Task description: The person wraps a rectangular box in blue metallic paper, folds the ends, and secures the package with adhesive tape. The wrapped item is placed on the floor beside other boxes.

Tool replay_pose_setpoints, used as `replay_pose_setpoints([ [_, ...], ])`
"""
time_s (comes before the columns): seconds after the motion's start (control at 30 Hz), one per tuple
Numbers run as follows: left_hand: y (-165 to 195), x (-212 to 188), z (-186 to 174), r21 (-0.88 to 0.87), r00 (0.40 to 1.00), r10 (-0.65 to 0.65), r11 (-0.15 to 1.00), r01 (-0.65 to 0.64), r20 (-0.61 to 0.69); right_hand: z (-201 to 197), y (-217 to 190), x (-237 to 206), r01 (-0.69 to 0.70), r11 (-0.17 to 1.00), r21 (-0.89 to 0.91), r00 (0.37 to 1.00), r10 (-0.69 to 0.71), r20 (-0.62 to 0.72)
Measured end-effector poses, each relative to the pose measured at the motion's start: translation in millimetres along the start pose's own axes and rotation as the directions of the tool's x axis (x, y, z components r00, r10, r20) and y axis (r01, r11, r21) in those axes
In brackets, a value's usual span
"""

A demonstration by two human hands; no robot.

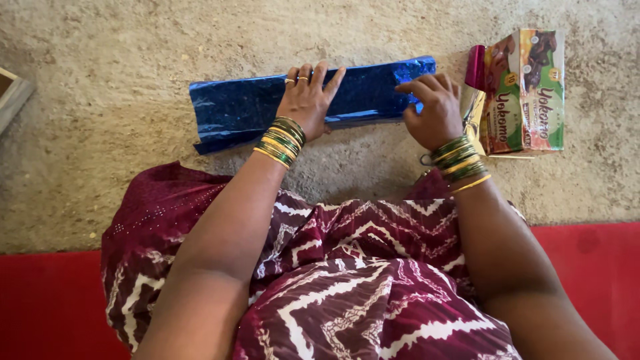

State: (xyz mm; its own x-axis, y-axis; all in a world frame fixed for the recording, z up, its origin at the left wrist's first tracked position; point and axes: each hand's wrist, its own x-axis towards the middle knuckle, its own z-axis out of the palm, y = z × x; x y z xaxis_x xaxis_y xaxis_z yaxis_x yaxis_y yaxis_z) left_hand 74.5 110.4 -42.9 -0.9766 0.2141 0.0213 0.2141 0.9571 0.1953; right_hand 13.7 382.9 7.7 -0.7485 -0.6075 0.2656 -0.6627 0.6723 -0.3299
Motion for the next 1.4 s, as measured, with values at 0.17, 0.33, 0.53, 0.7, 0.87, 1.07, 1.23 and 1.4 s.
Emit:
replay_pose_setpoints([
  [0.17, -0.4, -0.9, -0.4, -0.012, 0.999, 0.011, 1.0, -0.011, -0.044, -22.8, -0.4, -2.6, 0.08, 0.997, -0.022, 0.995, -0.078, 0.063],
  [0.33, 0.7, -2.2, 2.5, -0.026, 0.999, 0.003, 1.0, -0.004, -0.047, -20.7, 23.5, -8.5, 0.117, 0.993, -0.014, 0.99, -0.116, 0.077],
  [0.53, 0.0, -2.1, 4.2, 0.001, 0.997, 0.01, 1.0, -0.01, -0.077, 5.3, 58.5, -12.4, -0.008, 0.992, -0.125, 0.998, 0.016, 0.063],
  [0.7, 0.9, -0.7, 2.3, -0.008, 0.999, 0.011, 1.0, -0.012, -0.042, 11.6, 50.5, -14.3, -0.047, 0.985, -0.166, 0.995, 0.03, -0.1],
  [0.87, 1.9, 0.3, 1.5, -0.02, 1.0, -0.011, 1.0, 0.011, 0.006, 13.0, -3.9, -16.2, 0.151, 0.981, -0.124, 0.985, -0.16, -0.061],
  [1.07, 2.4, 2.7, 3.7, -0.005, 1.0, -0.012, 1.0, 0.012, 0.003, 8.9, -31.8, -3.8, 0.215, 0.971, -0.104, 0.976, -0.216, 0.002],
  [1.23, 2.3, 4.1, 6.2, -0.002, 1.0, -0.008, 1.0, 0.008, -0.004, 11.7, -25.9, -4.2, 0.171, 0.983, -0.062, 0.985, -0.172, -0.001],
  [1.4, 1.9, 4.3, 9.6, 0.003, 1.0, -0.01, 1.0, 0.01, -0.011, 19.0, -17.1, -5.8, 0.117, 0.992, -0.055, 0.993, -0.117, -0.007],
])
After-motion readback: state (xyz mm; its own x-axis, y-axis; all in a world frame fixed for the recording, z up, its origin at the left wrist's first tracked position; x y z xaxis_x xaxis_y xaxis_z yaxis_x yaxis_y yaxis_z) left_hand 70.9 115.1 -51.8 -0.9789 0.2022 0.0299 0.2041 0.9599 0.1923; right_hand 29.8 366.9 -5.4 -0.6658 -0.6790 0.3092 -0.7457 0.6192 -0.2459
